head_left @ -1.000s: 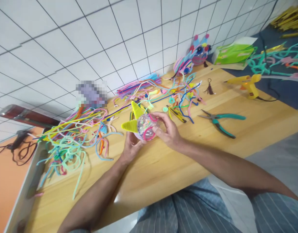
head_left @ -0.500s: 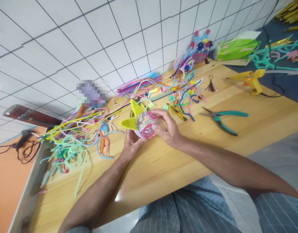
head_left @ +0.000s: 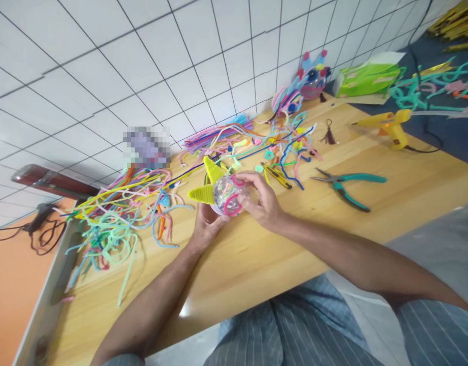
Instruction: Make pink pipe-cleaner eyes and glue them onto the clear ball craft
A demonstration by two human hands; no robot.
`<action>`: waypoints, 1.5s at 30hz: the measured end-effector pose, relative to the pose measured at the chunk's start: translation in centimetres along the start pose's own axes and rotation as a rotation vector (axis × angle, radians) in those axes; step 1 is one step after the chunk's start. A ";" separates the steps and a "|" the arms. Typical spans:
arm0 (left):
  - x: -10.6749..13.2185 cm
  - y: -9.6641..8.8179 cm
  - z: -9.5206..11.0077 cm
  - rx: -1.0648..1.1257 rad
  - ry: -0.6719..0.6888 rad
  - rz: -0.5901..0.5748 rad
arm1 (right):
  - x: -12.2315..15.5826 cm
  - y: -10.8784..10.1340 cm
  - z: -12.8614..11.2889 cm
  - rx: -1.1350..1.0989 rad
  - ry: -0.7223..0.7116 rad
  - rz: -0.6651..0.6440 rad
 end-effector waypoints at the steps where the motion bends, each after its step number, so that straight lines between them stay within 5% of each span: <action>1: 0.0 0.0 0.0 -0.003 0.008 0.003 | 0.0 0.0 0.0 -0.001 -0.005 0.003; 45: -0.4 0.3 -0.6 0.050 -0.019 -0.037 | 0.0 0.1 0.6 0.087 0.048 -0.056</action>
Point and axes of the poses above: each hand's wrist, its own x-axis away from the middle knuckle, its own y-axis out of the palm, z = x × y, the point moved 6 cm from there along -x, towards the middle knuckle, and after that the axes turned 1 degree about -z, right-handed, at the moved point
